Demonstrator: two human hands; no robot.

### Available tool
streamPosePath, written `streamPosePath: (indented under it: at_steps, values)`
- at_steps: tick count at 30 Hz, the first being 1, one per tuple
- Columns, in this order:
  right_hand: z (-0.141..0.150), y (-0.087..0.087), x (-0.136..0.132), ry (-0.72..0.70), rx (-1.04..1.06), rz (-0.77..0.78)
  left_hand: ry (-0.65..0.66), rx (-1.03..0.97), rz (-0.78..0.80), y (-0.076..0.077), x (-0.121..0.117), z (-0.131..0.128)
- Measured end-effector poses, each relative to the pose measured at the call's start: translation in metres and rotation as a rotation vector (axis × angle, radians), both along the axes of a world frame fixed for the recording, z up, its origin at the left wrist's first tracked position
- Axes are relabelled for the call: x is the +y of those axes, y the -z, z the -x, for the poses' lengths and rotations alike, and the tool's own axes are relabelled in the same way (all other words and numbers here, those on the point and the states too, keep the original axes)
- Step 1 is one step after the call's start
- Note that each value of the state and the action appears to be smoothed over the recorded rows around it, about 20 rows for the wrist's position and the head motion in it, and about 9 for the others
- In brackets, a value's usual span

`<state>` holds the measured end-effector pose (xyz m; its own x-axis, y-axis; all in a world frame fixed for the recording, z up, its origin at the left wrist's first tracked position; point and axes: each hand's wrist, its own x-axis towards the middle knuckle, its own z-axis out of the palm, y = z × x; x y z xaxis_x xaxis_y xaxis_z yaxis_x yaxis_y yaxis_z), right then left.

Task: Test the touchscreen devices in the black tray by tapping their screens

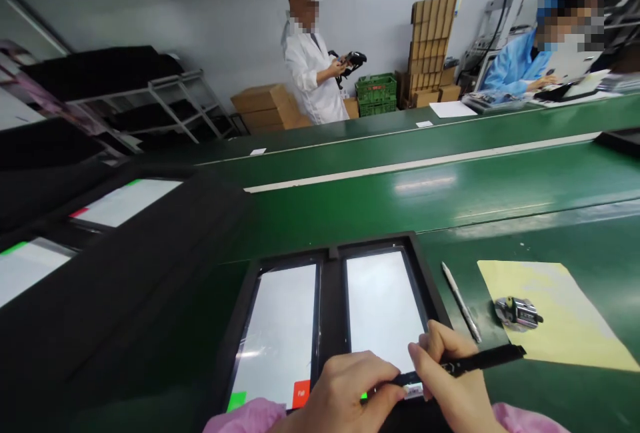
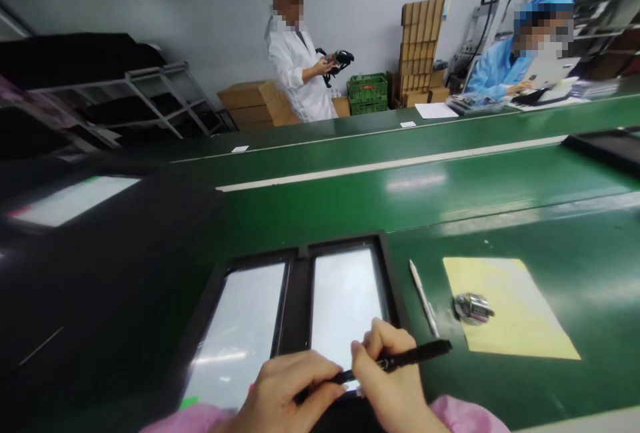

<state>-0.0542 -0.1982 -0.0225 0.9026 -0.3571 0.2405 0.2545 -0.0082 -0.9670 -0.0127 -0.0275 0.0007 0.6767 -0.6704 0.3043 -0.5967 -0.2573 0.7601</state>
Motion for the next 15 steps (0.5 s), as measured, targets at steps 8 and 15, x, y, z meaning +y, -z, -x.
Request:
streamPosePath:
  at_steps: [8, 15]
  values:
    - [0.004, -0.004, -0.067, 0.218, 0.059, 0.477, 0.363, -0.369, -0.21, 0.008, -0.052, -0.115]
    - [-0.009, 0.012, -0.146, 0.207, -0.214, 1.458, 0.533, -0.478, -0.248, 0.04, -0.104, -0.179]
